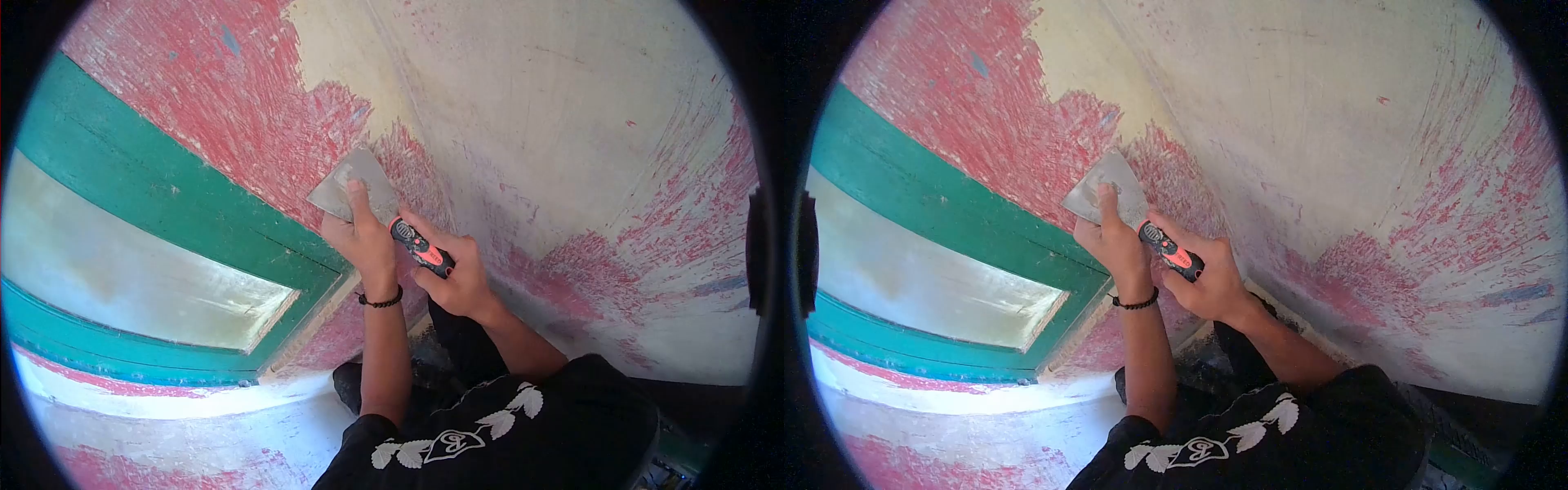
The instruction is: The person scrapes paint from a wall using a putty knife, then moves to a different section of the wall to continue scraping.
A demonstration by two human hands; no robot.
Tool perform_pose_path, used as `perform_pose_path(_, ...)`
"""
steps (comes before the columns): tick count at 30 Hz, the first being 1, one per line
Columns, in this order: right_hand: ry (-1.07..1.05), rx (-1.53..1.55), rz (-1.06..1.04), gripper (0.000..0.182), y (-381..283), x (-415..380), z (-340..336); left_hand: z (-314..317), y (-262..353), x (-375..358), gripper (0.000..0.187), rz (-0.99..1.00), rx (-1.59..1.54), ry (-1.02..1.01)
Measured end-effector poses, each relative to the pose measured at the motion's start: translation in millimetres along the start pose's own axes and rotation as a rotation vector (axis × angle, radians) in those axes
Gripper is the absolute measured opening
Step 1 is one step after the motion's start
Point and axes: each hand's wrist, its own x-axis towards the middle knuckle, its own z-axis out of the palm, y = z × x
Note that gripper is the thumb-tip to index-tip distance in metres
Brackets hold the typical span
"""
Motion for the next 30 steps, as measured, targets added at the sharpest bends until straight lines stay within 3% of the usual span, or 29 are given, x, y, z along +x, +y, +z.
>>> perform_pose_path(4, 0.029, -0.014, 0.008, 0.065, -11.0, 25.1, -0.6, 15.4, 29.0, 22.4, 0.026, 0.057, 0.17, -0.074)
perform_pose_path(7, -0.052, -0.059, 0.077, 0.064, -26.3, 22.9, -11.2, 14.4, 35.0, 13.5, 0.028, -0.127, 0.093, -0.036)
perform_pose_path(10, 0.02, -0.07, -0.029, 0.064, 4.3, -3.9, -4.5, 0.3, -11.5, -0.4, 0.029, 0.009, 0.048, -0.015)
perform_pose_path(13, -0.005, -0.014, 0.078, 0.065, 2.7, 0.6, -7.4, 4.5, -12.8, 2.5, 0.029, 0.07, 0.142, -0.003)
perform_pose_path(16, -0.031, -0.015, 0.175, 0.066, -18.2, 10.5, -10.9, 10.2, -1.1, 12.8, 0.029, 0.011, 0.111, -0.069)
perform_pose_path(19, 0.012, -0.029, 0.048, 0.066, -4.1, 4.4, -9.4, 8.3, -5.2, 2.4, 0.027, 0.008, 0.069, -0.049)
perform_pose_path(22, 0.007, -0.004, 0.054, 0.066, 6.2, 1.2, -9.2, 9.6, -11.2, 2.3, 0.026, 0.021, 0.045, -0.053)
perform_pose_path(25, 0.056, -0.009, -0.006, 0.066, 2.9, 18.5, -11.2, 16.8, -2.0, 16.6, 0.027, 0.032, 0.276, -0.105)
perform_pose_path(28, 0.001, -0.016, 0.115, 0.067, -5.8, 9.8, -16.0, 14.0, 1.1, 6.6, 0.028, 0.012, 0.186, -0.098)
perform_pose_path(30, 0.016, 0.005, 0.045, 0.067, 5.3, 0.7, -10.6, 13.0, -2.8, 0.1, 0.028, 0.055, 0.144, -0.047)
